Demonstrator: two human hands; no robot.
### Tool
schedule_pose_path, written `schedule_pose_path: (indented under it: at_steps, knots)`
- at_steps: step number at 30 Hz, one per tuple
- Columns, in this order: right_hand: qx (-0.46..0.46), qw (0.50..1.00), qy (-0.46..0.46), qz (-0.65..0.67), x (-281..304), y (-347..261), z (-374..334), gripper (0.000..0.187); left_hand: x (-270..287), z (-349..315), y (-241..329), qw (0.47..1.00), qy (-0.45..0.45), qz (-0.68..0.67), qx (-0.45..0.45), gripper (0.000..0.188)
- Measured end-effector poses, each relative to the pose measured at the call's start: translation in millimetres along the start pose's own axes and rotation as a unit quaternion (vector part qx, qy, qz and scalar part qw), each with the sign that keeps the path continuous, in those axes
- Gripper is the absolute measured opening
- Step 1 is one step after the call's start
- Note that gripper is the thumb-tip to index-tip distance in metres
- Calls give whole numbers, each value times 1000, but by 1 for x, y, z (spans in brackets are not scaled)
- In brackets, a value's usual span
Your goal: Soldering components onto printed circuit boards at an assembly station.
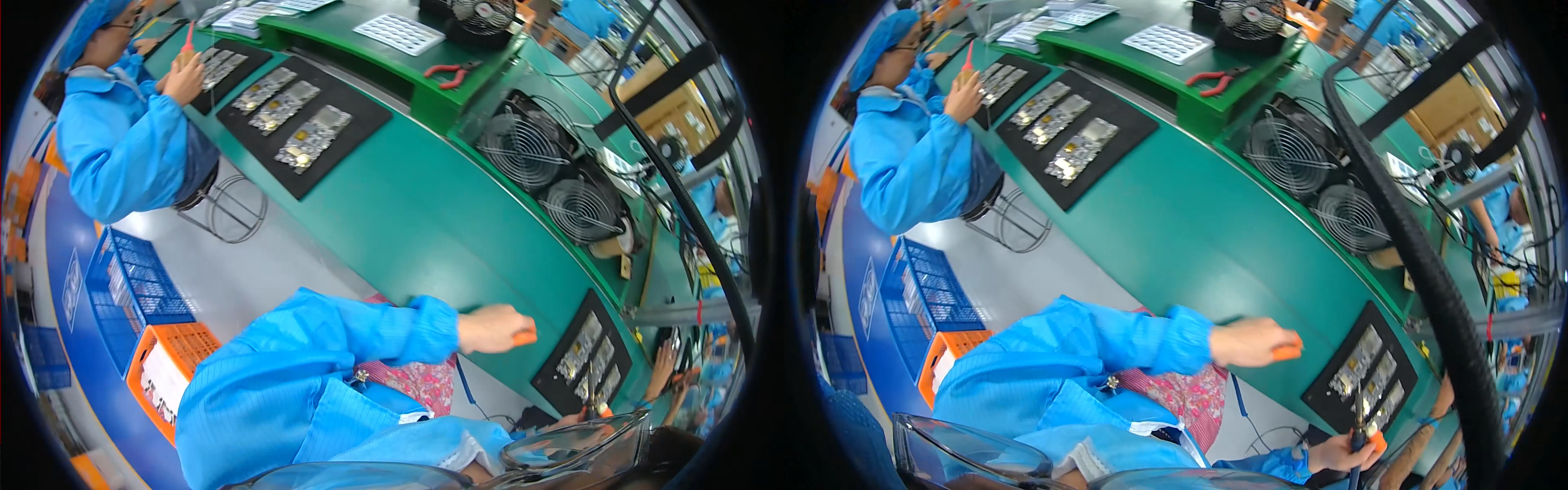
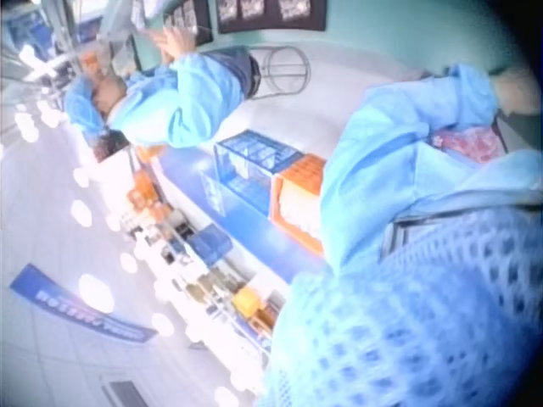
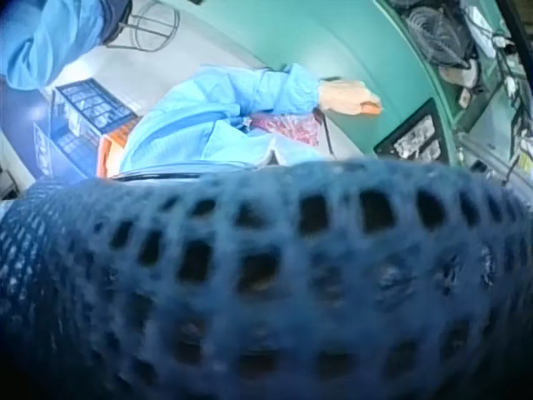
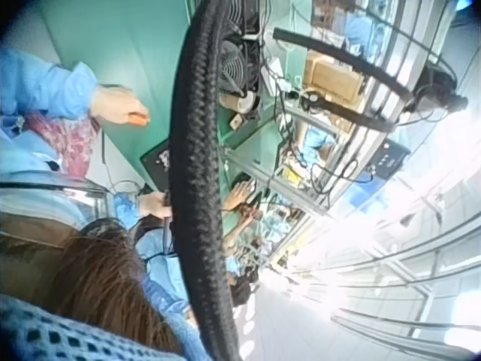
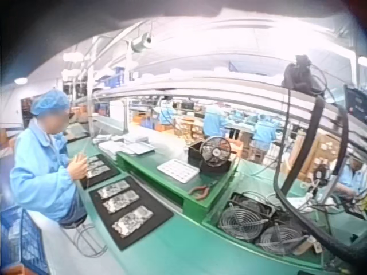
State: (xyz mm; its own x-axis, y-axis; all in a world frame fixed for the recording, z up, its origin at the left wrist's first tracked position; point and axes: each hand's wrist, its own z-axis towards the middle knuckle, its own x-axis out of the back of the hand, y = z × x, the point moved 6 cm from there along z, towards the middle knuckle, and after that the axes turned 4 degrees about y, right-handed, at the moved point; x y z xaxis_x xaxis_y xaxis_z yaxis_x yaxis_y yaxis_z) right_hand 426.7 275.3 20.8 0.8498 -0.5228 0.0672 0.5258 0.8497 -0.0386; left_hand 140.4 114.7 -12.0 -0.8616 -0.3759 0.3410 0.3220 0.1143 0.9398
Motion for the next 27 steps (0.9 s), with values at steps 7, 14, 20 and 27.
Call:
schedule_pose_path:
  at_steps: [7, 14, 20, 27]
  knots:
    - [-258, 946, -25, 194, -29, 2, -51, 31, 218, -148, -63, 886, 436, 134, 82, 16]
    - [-221, 938, -56, 259, -98, -77, -80, 31, 278, -230, -84, 743, 476, 384, 271, 56]
    - [-143, 960, -50, 236, -106, -102, -59, 30, 277, -230, -88, 688, 476, 487, 251, 43]
    - [-27, 990, -59, 124, -68, -91, -23, 30, 280, -237, -136, 754, 539, -300, 224, 11]
